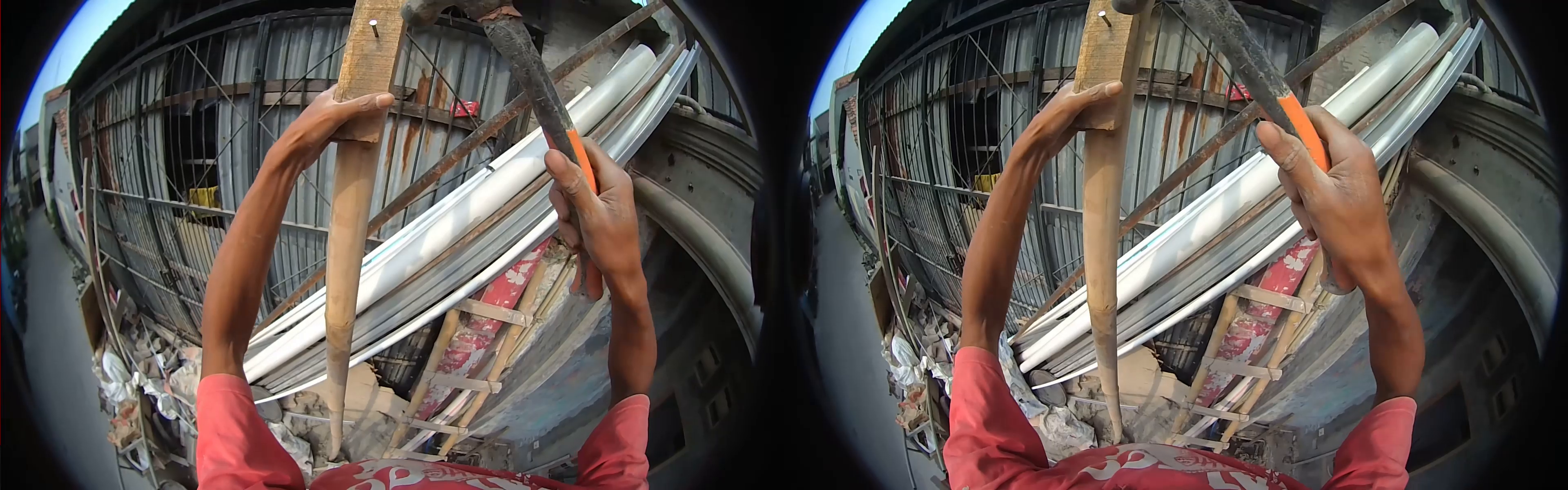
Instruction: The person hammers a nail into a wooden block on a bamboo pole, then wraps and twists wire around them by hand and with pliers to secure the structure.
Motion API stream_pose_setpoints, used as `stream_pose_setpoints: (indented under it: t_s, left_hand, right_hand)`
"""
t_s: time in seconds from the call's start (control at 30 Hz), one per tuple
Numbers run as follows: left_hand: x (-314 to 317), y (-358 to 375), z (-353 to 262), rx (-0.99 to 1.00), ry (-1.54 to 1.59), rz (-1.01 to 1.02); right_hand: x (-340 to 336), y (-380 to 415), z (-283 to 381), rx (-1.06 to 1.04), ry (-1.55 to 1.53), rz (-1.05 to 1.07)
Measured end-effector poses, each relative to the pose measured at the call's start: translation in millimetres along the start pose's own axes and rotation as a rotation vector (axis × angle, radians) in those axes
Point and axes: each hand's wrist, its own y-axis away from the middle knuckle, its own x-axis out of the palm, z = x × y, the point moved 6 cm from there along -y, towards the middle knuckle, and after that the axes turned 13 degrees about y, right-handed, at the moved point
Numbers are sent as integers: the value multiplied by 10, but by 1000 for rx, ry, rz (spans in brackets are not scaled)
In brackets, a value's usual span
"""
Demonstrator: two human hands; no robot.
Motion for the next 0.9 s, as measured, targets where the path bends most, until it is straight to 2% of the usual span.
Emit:
stream_pose_setpoints:
  t_s: [0.07,0.1,0.2,0.23,0.27,0.33,0.4,0.47,0.53,0.6,0.63,0.7,0.73,0.77,0.8,0.83,0.87,0.9]
  left_hand:
    - [28,-17,3,0,-27,35]
    - [38,-26,-38,11,-27,32]
    - [65,12,-120,12,-66,35]
    - [76,19,-150,9,-76,44]
    - [93,37,-155,4,-84,52]
    - [86,25,-179,13,-86,47]
    - [78,20,-149,15,-83,49]
    - [75,5,-118,34,-75,29]
    - [87,-9,-147,28,-73,39]
    - [154,-22,-206,37,-74,59]
    - [130,-97,-293,83,-85,42]
    - [85,3,-144,4,-78,27]
    - [80,-42,-178,18,-81,28]
    - [96,-33,-151,28,-70,37]
    - [95,-18,-135,39,-61,42]
    - [77,-28,-136,42,-63,38]
    - [85,-29,-122,47,-93,44]
    - [82,-28,-114,54,-124,49]
  right_hand:
    - [118,-7,-47,-29,29,74]
    - [111,-21,38,-112,61,33]
    - [-202,-46,577,-499,-73,-296]
    - [-366,-40,800,-594,62,-416]
    - [-632,-269,913,-748,-112,54]
    - [-1098,-478,857,-688,-200,95]
    - [-1289,-426,1084,-670,155,-489]
    - [-331,-204,1091,-879,-121,-398]
    - [92,-375,598,-659,765,-175]
    - [177,-277,433,-568,898,-31]
    - [132,-290,482,-596,905,-58]
    - [16,-65,672,-671,660,-153]
    - [-102,-77,791,-620,538,-203]
    - [-191,-67,950,-404,242,-111]
    - [-362,-137,1048,-504,121,-269]
    - [-413,-107,1296,-565,128,-387]
    - [-917,-466,1185,-724,16,-25]
    - [-894,-465,1219,-726,17,-21]
